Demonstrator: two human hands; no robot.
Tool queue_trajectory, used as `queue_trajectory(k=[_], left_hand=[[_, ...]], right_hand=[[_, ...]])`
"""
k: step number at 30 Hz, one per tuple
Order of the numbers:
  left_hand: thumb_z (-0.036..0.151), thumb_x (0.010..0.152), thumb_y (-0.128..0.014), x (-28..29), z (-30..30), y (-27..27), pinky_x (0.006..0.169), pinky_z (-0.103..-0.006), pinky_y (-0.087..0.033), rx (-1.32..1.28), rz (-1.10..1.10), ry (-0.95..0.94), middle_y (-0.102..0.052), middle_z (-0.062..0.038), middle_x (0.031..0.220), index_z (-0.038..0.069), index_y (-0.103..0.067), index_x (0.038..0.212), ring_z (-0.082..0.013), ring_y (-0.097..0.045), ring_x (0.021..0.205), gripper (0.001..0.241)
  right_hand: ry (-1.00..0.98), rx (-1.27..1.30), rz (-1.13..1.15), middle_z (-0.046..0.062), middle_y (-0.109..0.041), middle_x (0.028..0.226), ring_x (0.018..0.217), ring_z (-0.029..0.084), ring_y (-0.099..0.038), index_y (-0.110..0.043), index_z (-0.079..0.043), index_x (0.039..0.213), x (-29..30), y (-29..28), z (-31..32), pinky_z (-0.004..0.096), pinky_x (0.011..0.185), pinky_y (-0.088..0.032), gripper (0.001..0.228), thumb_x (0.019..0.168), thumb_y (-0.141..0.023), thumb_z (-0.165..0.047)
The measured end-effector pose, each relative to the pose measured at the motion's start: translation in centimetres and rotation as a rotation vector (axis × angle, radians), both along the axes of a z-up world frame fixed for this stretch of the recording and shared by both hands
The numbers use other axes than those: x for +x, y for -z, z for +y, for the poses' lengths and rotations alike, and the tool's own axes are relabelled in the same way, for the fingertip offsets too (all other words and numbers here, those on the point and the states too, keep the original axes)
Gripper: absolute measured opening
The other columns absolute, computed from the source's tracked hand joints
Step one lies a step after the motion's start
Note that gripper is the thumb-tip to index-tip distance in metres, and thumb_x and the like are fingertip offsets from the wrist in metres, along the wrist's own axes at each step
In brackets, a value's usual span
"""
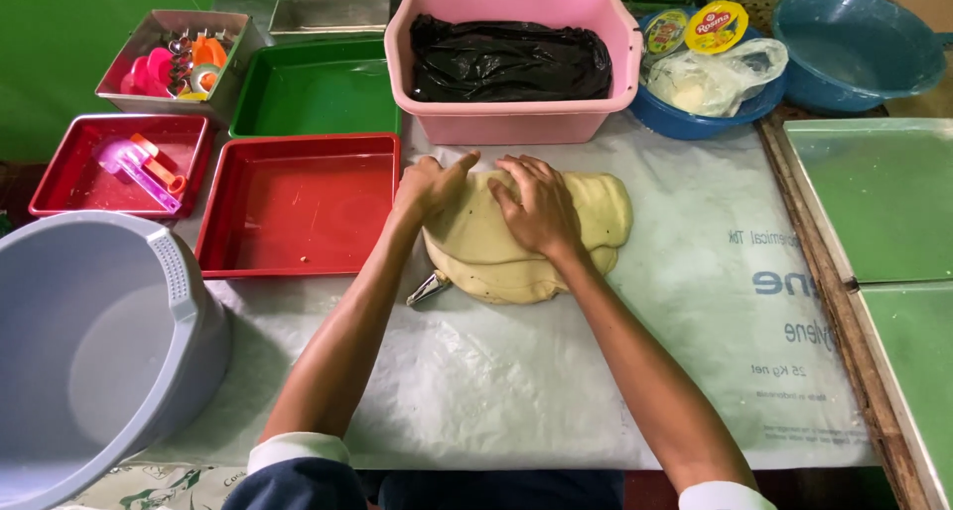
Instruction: Kneading and shaping a large piece of dough by hand on a covered table.
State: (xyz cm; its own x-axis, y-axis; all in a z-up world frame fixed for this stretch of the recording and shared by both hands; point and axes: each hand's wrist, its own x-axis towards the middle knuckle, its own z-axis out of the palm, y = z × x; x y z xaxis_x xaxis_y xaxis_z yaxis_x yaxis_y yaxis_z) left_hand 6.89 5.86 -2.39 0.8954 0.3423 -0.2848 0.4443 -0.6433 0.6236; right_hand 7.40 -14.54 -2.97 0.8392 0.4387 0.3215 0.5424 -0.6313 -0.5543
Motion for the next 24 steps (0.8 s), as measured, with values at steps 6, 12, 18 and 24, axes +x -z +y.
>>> queue_trajectory(k=[6,12,18,24], left_hand=[[0.084,0.074,-0.052,-3.2,-2.1,-6.8,0.119,-0.0518,-0.036,-0.012,0.175,0.155,-0.054,-0.03,0.145,-0.004,-0.055,0.143,-0.0412,-0.048,0.142,0.112],[0.069,0.071,-0.069,-3.7,-1.4,-7.4,0.114,-0.0529,-0.042,-0.044,0.02,0.116,-0.06,-0.029,0.137,0.003,-0.053,0.143,-0.0447,-0.053,0.135,0.099],[0.065,0.068,-0.078,-5.2,-2.9,-9.4,0.112,-0.0472,-0.044,-0.134,-0.12,0.071,-0.061,-0.024,0.134,0.023,-0.048,0.144,-0.0413,-0.056,0.132,0.091],[0.059,0.069,-0.084,-5.7,-5.6,-10.7,0.109,-0.0498,-0.045,-0.225,-0.208,0.037,-0.065,-0.024,0.125,0.02,-0.044,0.138,-0.041,-0.057,0.131,0.088]], right_hand=[[-0.008,0.139,0.044,0.011,-0.073,0.122,0.128,0.032,-0.061,-0.072,-0.015,0.12,-0.4,-0.9,-0.2,0.047,0.11,-0.042,0.032,0.103,-0.056,-0.036],[-0.006,0.312,0.199,0.012,-0.075,0.114,0.12,0.035,-0.065,-0.073,-0.018,0.118,-1.4,-2.9,-0.5,0.048,0.105,-0.046,0.035,0.102,-0.051,-0.04],[-0.003,0.628,0.344,0.01,-0.076,0.117,0.121,0.027,-0.066,-0.078,-0.016,0.114,-1.4,-3.3,-0.6,0.04,0.105,-0.049,0.037,0.103,-0.052,-0.04],[-0.229,0.798,0.289,0.021,-0.06,0.142,0.134,0.032,-0.054,-0.06,-0.003,0.141,-2.3,-3.7,-2.4,0.048,0.115,-0.039,0.059,0.093,-0.065,-0.037]])
